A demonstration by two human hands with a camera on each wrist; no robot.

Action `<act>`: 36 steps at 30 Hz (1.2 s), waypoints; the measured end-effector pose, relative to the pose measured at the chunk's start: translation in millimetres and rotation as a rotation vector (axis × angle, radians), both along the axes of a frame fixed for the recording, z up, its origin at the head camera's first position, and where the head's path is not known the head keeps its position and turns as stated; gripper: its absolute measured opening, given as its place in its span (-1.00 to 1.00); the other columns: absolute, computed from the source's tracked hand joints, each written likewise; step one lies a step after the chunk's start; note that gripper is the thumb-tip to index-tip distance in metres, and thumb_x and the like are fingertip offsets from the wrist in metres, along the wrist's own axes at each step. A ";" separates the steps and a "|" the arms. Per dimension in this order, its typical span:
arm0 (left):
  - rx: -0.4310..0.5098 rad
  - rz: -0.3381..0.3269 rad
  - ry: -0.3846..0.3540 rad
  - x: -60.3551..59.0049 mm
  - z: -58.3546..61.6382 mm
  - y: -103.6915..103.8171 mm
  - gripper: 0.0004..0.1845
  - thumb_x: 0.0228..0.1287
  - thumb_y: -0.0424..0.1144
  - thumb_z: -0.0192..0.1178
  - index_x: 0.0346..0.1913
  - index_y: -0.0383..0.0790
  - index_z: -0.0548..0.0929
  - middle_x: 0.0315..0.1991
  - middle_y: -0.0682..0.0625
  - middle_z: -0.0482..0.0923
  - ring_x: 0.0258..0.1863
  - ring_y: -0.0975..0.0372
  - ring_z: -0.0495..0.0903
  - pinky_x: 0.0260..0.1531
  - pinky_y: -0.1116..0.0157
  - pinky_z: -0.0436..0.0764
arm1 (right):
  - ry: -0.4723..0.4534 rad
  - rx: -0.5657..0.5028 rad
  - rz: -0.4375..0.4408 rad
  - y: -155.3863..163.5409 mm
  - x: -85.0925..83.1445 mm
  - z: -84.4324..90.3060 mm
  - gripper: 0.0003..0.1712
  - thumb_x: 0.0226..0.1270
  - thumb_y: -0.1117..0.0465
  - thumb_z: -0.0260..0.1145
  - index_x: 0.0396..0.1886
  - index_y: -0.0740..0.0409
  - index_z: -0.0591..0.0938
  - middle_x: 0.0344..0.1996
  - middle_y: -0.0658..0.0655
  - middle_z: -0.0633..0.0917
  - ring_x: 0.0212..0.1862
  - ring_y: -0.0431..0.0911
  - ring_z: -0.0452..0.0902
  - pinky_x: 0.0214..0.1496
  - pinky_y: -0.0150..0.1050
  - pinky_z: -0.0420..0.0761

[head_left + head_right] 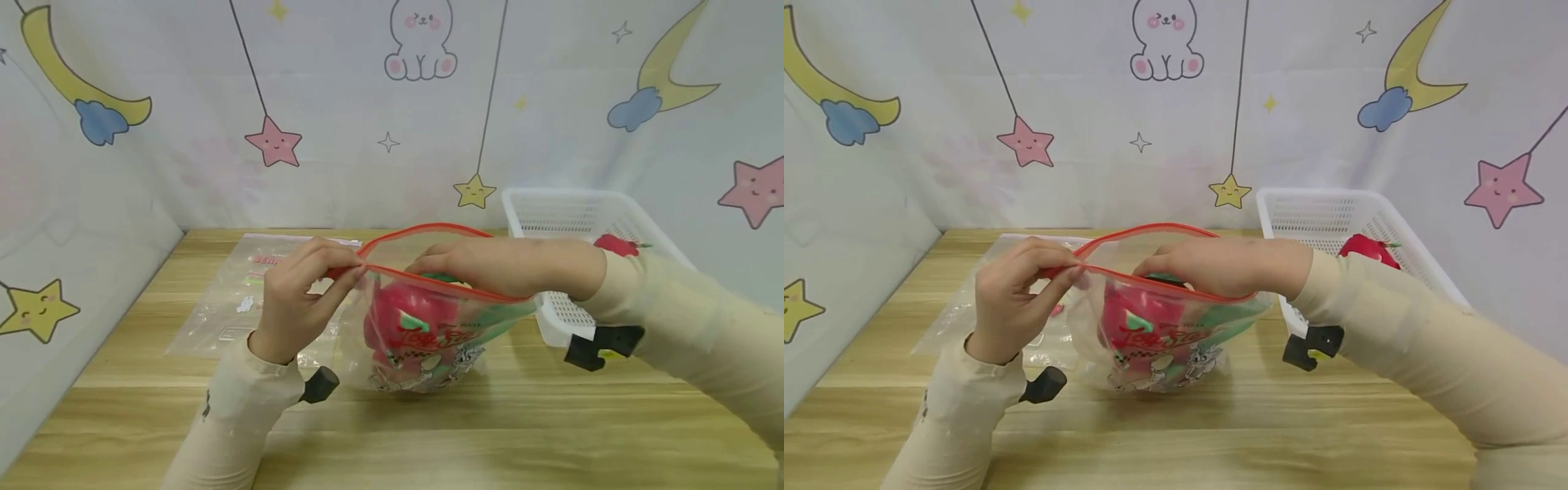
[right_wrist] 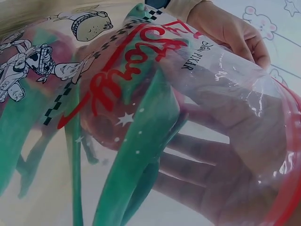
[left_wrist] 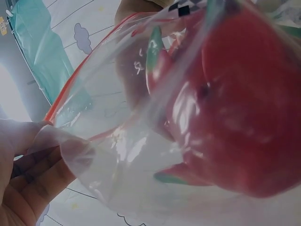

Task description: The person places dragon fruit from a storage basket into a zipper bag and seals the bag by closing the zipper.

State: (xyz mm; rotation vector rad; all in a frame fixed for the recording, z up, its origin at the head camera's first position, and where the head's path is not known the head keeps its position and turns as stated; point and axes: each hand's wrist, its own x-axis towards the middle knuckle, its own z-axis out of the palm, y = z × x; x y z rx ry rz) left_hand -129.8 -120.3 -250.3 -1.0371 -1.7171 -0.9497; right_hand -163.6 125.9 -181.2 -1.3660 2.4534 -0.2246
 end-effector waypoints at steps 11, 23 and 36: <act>0.007 0.020 -0.005 -0.7 -0.8 1.9 -0.69 0.34 -0.17 0.18 -0.42 -0.38 0.64 -0.45 -0.11 0.63 -0.49 0.23 0.58 -0.37 0.53 0.60 | 0.014 -0.019 -0.023 4.8 3.3 5.5 -0.33 0.21 0.01 0.40 0.32 -0.16 0.42 0.22 -0.15 0.52 0.24 -0.17 0.45 0.26 -0.10 0.52; -0.002 0.048 -0.023 -0.6 -2.5 1.5 -0.70 0.33 -0.18 0.20 -0.40 -0.41 0.64 -0.43 -0.14 0.62 -0.48 0.22 0.61 -0.35 0.52 0.63 | -0.034 -0.143 -0.042 21.3 1.1 13.8 -0.34 0.21 0.03 0.41 0.31 -0.04 0.45 0.19 -0.02 0.58 0.10 -0.12 0.59 0.11 -0.18 0.63; 0.057 0.072 -0.089 -1.2 -1.0 0.9 -0.96 0.13 -0.50 0.31 -0.38 -0.40 0.65 -0.49 -0.13 0.60 -0.52 0.23 0.61 -0.34 0.60 0.59 | 0.138 -0.435 -0.031 65.5 13.2 22.1 -0.54 0.27 0.19 0.36 0.18 -0.02 0.56 -0.05 -0.11 0.71 -0.13 -0.33 0.63 -0.07 -0.38 0.64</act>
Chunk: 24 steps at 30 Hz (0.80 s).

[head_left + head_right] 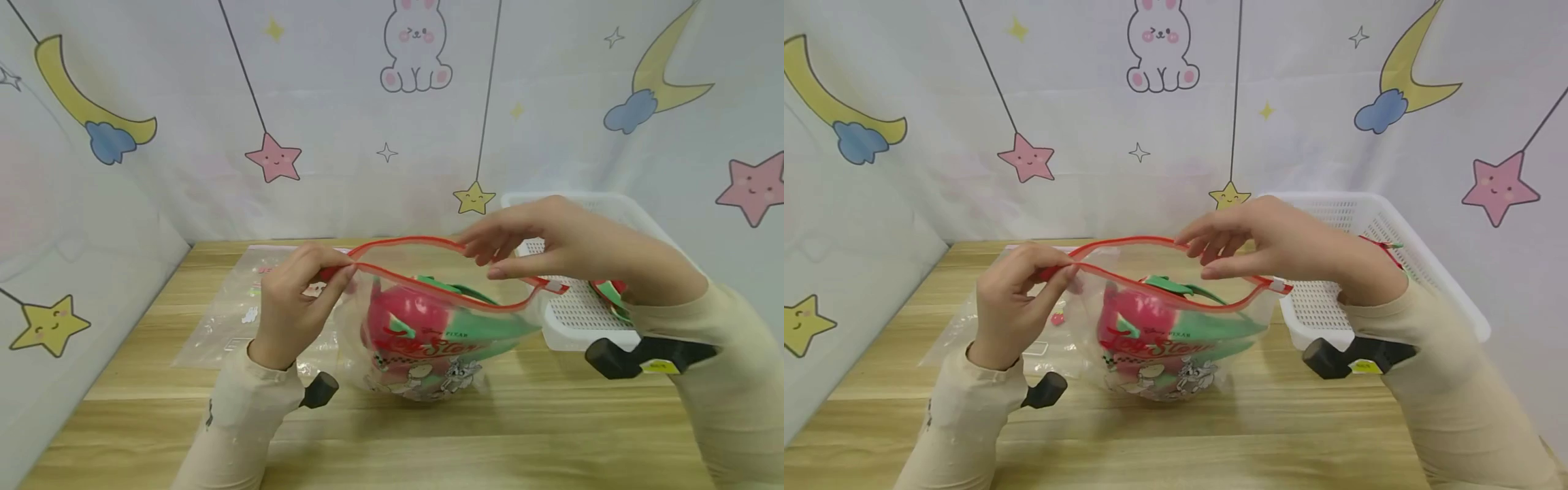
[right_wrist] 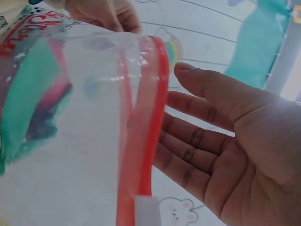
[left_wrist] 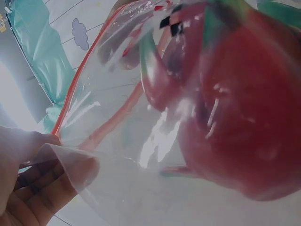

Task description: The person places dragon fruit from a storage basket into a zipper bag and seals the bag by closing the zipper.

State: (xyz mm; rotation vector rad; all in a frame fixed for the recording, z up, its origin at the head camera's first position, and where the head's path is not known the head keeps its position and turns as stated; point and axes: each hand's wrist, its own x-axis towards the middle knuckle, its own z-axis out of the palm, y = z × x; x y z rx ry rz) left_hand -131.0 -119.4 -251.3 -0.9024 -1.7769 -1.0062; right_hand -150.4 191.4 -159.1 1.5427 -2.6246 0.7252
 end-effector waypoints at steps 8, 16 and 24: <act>-0.020 0.047 -0.009 0.2 -1.8 -0.7 -0.91 0.02 -0.57 0.33 -0.39 -0.43 0.64 -0.48 -0.15 0.62 -0.54 0.25 0.61 -0.40 0.56 0.62 | 0.120 -0.115 -0.098 39.6 4.3 -20.9 -0.49 0.06 0.34 0.47 0.07 -0.01 0.63 -0.14 -0.15 0.71 -0.15 -0.37 0.62 -0.15 -0.49 0.61; 0.024 0.070 -0.035 -1.2 -2.6 0.5 -0.90 0.01 -0.60 0.30 -0.41 -0.41 0.64 -0.54 -0.12 0.62 -0.60 0.25 0.61 -0.45 0.63 0.52 | 0.082 -0.051 -0.189 69.7 10.3 -53.4 -0.60 0.01 0.25 0.52 -0.16 -0.21 0.65 -0.29 -0.25 0.68 -0.31 -0.40 0.56 -0.37 -0.46 0.53; 0.050 0.086 -0.054 -4.5 -1.5 0.8 -0.91 0.03 -0.61 0.29 -0.42 -0.42 0.64 -0.58 -0.13 0.60 -0.62 0.23 0.59 -0.42 0.66 0.51 | 0.109 -0.174 -0.069 68.2 15.2 -69.4 -0.58 0.02 0.46 0.44 -0.31 -0.19 0.64 -0.43 -0.21 0.61 -0.48 -0.38 0.37 -0.54 -0.52 0.34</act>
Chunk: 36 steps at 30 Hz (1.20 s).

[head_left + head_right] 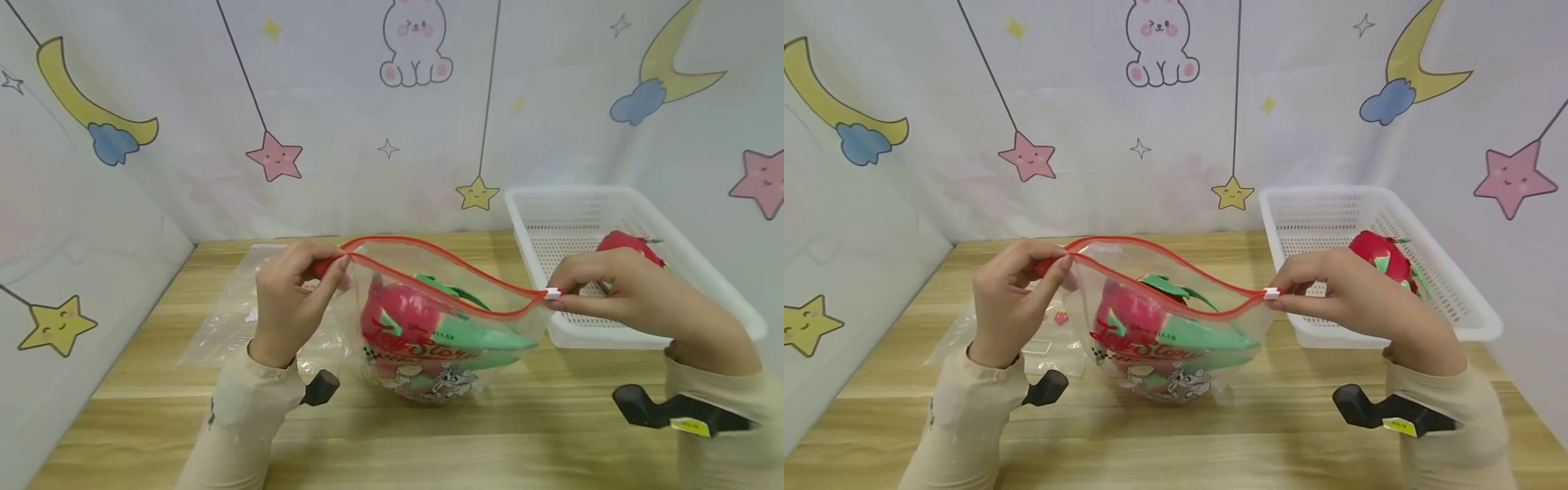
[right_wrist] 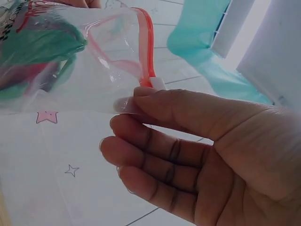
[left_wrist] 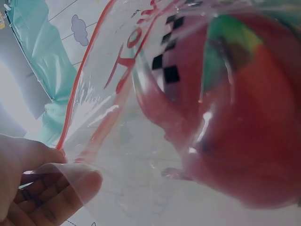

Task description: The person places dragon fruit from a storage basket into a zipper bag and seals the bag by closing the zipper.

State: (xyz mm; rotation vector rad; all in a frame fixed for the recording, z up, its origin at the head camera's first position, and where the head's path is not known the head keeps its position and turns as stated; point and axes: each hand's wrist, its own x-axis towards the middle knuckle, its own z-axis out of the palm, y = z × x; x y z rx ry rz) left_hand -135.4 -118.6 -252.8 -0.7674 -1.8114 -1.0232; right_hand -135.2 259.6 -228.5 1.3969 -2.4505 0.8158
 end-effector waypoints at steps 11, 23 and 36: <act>-0.040 -0.031 -0.035 -6.3 2.3 -10.6 -0.92 0.04 -0.59 0.32 -0.38 -0.48 0.64 -0.51 -0.17 0.61 -0.59 0.26 0.62 -0.41 0.59 0.60 | 0.154 -0.138 -0.035 -1.2 -7.4 -7.8 -0.68 0.13 0.45 0.37 -0.34 -0.11 0.66 -0.42 -0.24 0.63 -0.41 -0.44 0.42 -0.42 -0.52 0.37; -0.036 -0.014 -0.100 -11.8 5.3 -22.0 -0.93 0.05 -0.60 0.31 -0.38 -0.46 0.66 -0.50 -0.17 0.64 -0.54 0.49 0.59 -0.44 0.58 0.59 | 0.218 -0.419 0.004 -15.9 -17.8 -22.3 -0.63 0.33 0.06 0.25 -0.40 0.33 0.66 -0.41 -0.14 0.67 -0.36 -0.37 0.43 -0.39 -0.55 0.33; -0.119 0.075 -0.122 -7.0 7.7 -16.8 -0.67 0.16 -0.55 0.15 0.01 -0.37 0.58 -0.14 -0.23 0.60 -0.16 0.08 0.60 -0.09 0.53 0.53 | 0.254 -0.430 -0.253 -41.2 -7.1 -18.4 -0.91 0.12 0.48 0.36 -0.37 0.28 0.70 -0.50 -0.06 0.65 -0.37 -0.48 0.49 -0.18 -0.68 0.49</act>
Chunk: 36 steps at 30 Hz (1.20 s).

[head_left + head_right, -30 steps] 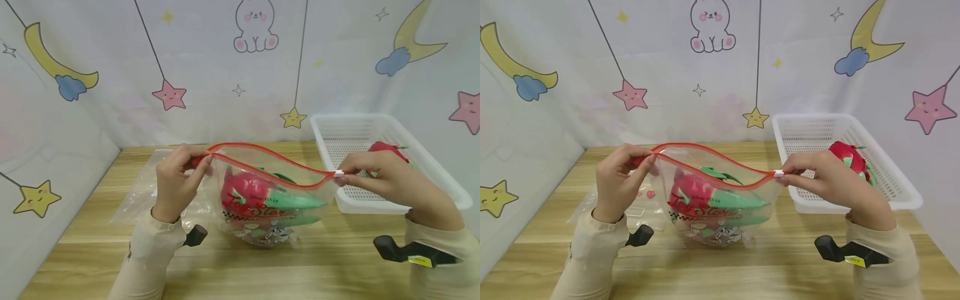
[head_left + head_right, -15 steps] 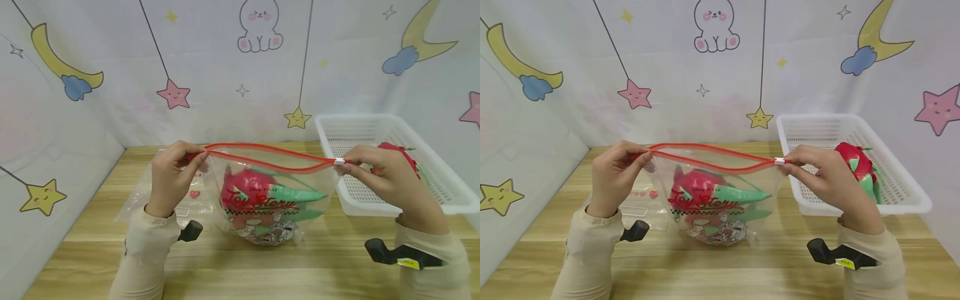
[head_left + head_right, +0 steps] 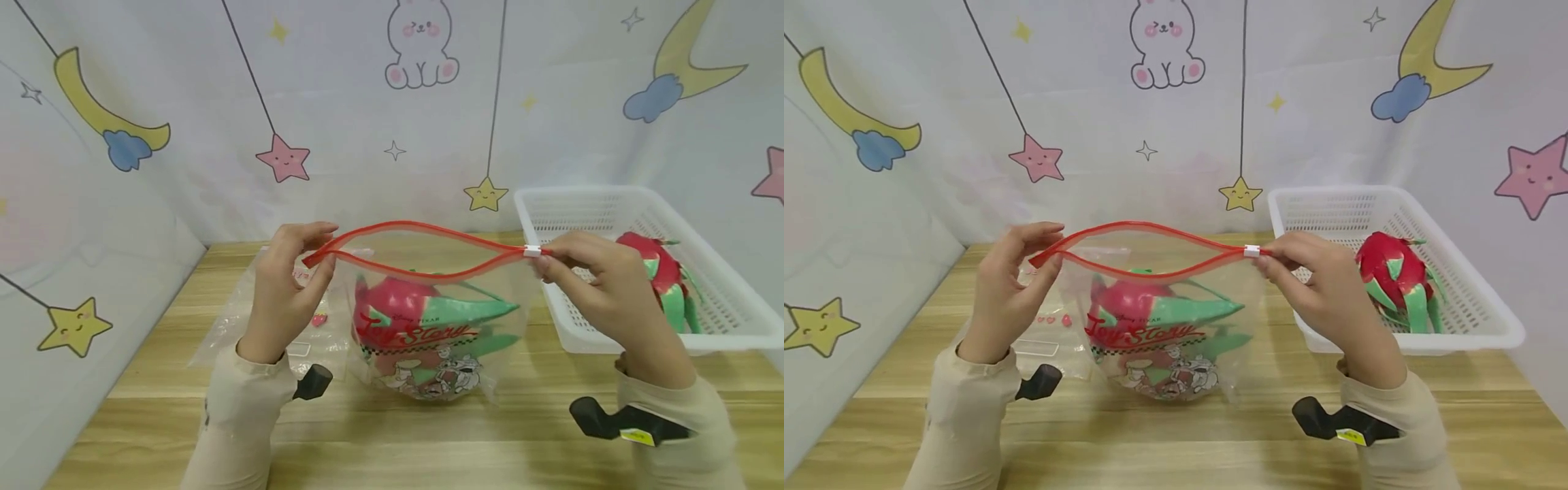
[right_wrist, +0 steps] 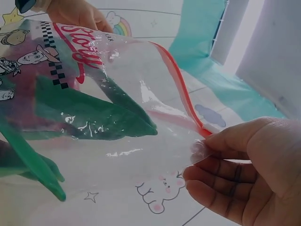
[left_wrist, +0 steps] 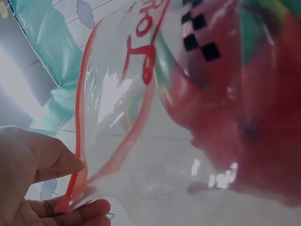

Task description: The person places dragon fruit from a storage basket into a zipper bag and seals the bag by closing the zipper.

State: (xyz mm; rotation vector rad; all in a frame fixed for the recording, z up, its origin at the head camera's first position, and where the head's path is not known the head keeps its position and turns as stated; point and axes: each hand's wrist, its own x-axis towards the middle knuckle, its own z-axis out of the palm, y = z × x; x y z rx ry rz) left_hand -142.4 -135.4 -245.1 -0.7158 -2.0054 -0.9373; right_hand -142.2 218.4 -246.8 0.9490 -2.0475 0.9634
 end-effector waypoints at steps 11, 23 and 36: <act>-0.186 0.004 0.182 19.3 11.2 30.4 -0.73 0.25 -0.38 0.10 0.01 -0.32 0.59 -0.07 -0.26 0.50 -0.02 -0.05 0.48 -0.02 0.07 0.50 | 0.006 -0.043 -0.075 -19.4 1.4 1.0 -0.80 -0.03 0.57 0.38 -0.43 0.24 0.69 -0.57 0.02 0.63 -0.50 -0.53 0.47 -0.30 -0.70 0.46; -0.232 0.060 0.159 15.7 14.0 18.4 -0.76 0.32 -0.27 0.16 -0.04 -0.33 0.61 -0.14 -0.23 0.56 -0.09 -0.06 0.52 0.03 -0.01 0.45 | -0.039 -0.047 -0.126 -29.0 5.0 8.3 -0.96 0.11 0.49 0.34 -0.45 0.33 0.67 -0.57 0.08 0.64 -0.56 -0.58 0.44 -0.39 -0.72 0.48; -0.384 -0.039 0.166 39.2 52.9 63.5 -0.70 0.19 -0.26 0.31 -0.03 -0.27 0.62 -0.14 -0.15 0.57 -0.07 0.03 0.52 0.12 0.06 0.42 | 0.008 0.011 -0.278 -38.3 11.5 20.6 -0.94 0.20 0.39 0.31 -0.38 0.32 0.69 -0.52 0.14 0.66 -0.62 -0.10 0.57 -0.37 -0.82 0.35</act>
